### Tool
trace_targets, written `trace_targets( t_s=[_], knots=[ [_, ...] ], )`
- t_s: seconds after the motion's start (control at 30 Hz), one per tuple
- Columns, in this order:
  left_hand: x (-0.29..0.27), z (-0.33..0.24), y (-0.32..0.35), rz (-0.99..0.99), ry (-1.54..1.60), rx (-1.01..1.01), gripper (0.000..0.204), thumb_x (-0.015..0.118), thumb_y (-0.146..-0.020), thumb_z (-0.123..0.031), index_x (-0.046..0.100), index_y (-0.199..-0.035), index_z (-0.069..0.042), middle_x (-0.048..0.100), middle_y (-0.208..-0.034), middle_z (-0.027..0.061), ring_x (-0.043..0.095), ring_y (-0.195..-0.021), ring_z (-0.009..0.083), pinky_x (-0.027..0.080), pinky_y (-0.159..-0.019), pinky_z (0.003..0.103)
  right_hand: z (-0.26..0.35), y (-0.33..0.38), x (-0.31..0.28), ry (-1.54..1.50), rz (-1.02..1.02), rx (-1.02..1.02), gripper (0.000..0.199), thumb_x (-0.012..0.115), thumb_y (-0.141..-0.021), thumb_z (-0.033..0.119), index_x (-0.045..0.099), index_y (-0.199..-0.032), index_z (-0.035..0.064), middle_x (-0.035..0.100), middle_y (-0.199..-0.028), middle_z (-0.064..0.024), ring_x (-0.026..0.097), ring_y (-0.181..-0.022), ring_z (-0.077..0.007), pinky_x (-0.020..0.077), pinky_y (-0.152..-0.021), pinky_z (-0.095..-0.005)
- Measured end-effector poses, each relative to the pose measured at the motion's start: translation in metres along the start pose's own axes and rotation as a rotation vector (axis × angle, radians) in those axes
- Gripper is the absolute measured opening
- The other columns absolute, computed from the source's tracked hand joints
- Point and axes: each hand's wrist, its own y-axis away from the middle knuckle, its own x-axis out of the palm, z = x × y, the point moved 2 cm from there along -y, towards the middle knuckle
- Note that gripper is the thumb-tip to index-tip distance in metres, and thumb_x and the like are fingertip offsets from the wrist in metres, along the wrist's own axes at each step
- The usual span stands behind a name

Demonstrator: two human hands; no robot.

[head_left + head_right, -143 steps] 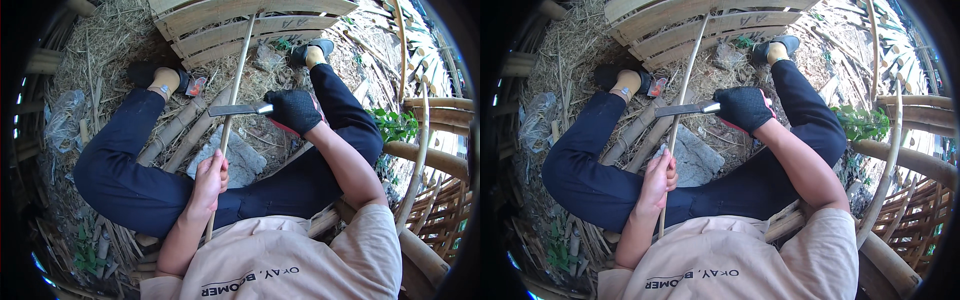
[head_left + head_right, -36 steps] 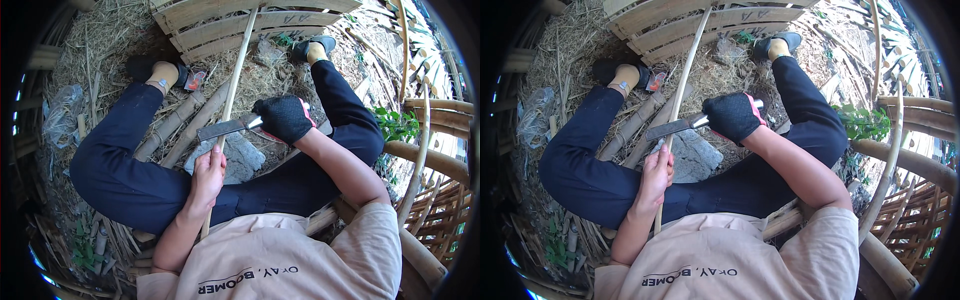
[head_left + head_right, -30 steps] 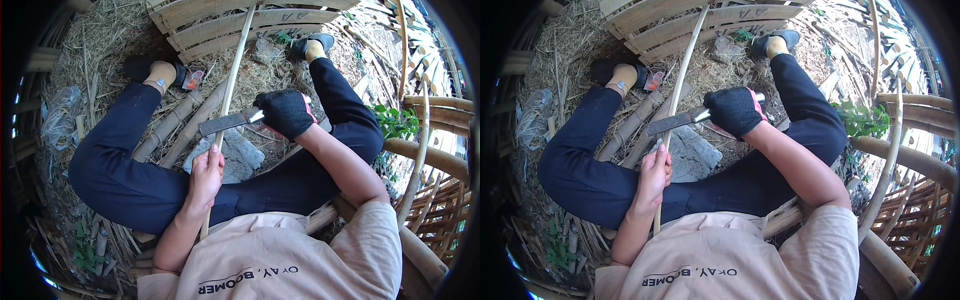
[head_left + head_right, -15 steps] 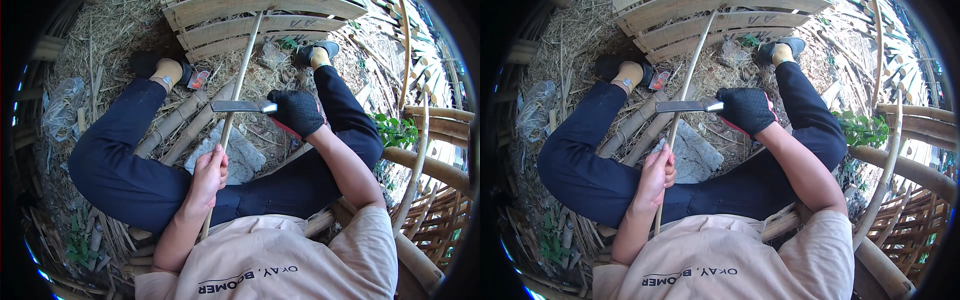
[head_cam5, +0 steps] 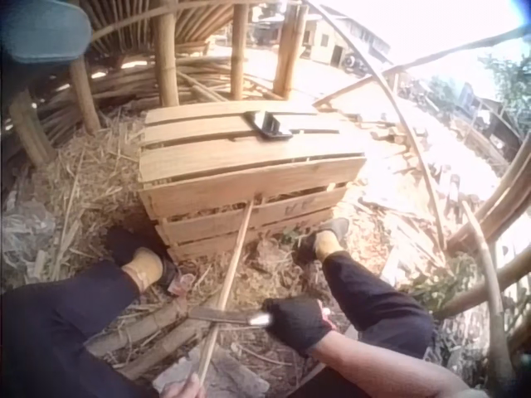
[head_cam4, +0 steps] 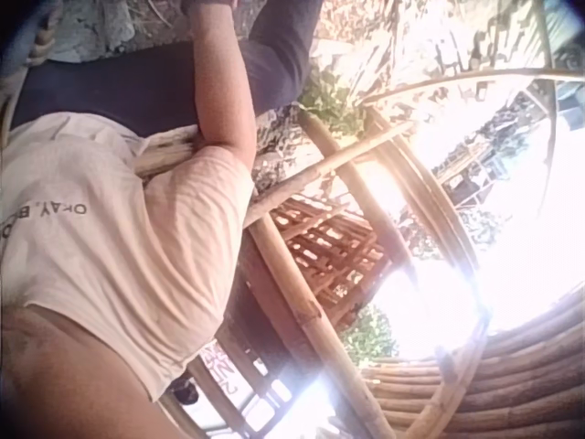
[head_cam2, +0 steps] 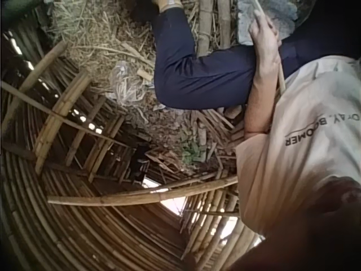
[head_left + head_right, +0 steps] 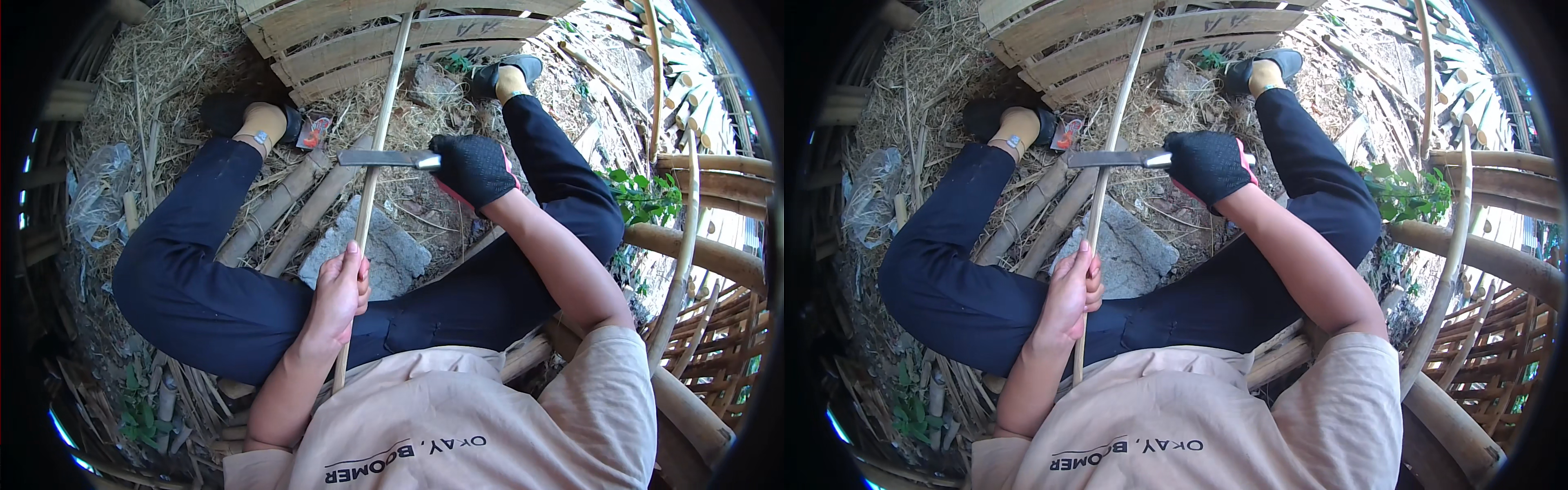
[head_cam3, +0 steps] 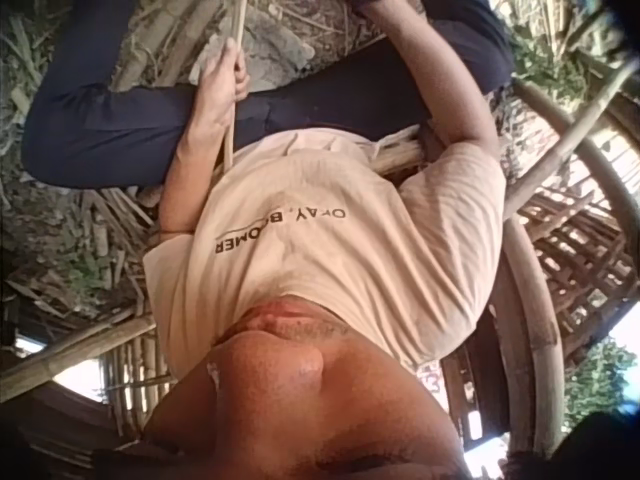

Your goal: The person scrapes a bamboo stick with a metal tool held in a gloved hand.

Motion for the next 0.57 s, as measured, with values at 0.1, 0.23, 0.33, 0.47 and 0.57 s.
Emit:
trace_targets(
  t_s=[0.1, 0.23, 0.33, 0.47, 0.57],
  knots=[
    [0.001, -0.001, 0.002, -0.003, -0.001, -0.004, 0.041, 0.037, -0.108, -0.042, 0.042, -0.077, -0.015, 0.025, -0.055, -0.0098, 0.021, -0.04, 0.0009, 0.016, -0.036, 0.021, -0.037, -0.013, -0.001, 0.047, -0.05, 0.04, 0.015, 0.067, -0.082, 0.029, 0.071, -0.088, 0.0158, 0.069, -0.074, -0.0149, 0.069, -0.072, -0.0357, 0.0546, -0.066, -0.0464],
    [0.0, -0.002, 0.002, -0.004, 0.014, -0.002, 0.041, 0.038, -0.108, -0.041, 0.043, -0.077, -0.015, 0.025, -0.055, -0.01, 0.021, -0.04, 0.0008, 0.016, -0.036, 0.021, -0.036, -0.013, 0.002, 0.027, -0.092, 0.052, 0.017, 0.066, -0.084, 0.031, 0.071, -0.088, 0.0151, 0.069, -0.076, -0.0153, 0.069, -0.074, -0.0346, 0.0548, -0.067, -0.0465],
    [-0.001, -0.004, 0.003, 0.0, 0.031, 0.005, 0.04, 0.038, -0.108, -0.04, 0.043, -0.077, -0.015, 0.025, -0.055, -0.0102, 0.021, -0.04, 0.0007, 0.016, -0.036, 0.02, -0.038, -0.015, 0.0, 0.057, -0.097, 0.125, 0.019, 0.066, -0.085, 0.033, 0.071, -0.089, 0.0151, 0.069, -0.075, -0.0151, 0.069, -0.073, -0.0351, 0.0544, -0.067, -0.0463],
    [-0.003, -0.004, 0.002, 0.004, 0.048, 0.01, 0.04, 0.039, -0.108, -0.04, 0.044, -0.078, -0.014, 0.025, -0.055, -0.0106, 0.021, -0.04, 0.0005, 0.016, -0.036, 0.02, -0.048, -0.016, -0.009, 0.017, -0.105, 0.172, 0.023, 0.067, -0.083, 0.036, 0.071, -0.096, 0.0171, 0.07, -0.08, -0.0161, 0.07, -0.078, -0.0367, 0.0548, -0.071, -0.0468],
    [-0.002, -0.006, 0.001, 0.005, 0.042, 0.016, 0.039, 0.043, -0.107, -0.041, 0.044, -0.078, -0.014, 0.025, -0.054, -0.0108, 0.021, -0.04, 0.0003, 0.016, -0.036, 0.02, -0.041, -0.017, -0.003, -0.088, -0.085, 0.115, 0.029, 0.068, -0.084, 0.042, 0.071, -0.097, 0.0168, 0.071, -0.081, -0.0157, 0.07, -0.079, -0.0364, 0.0552, -0.07, -0.0462]
  ],
)
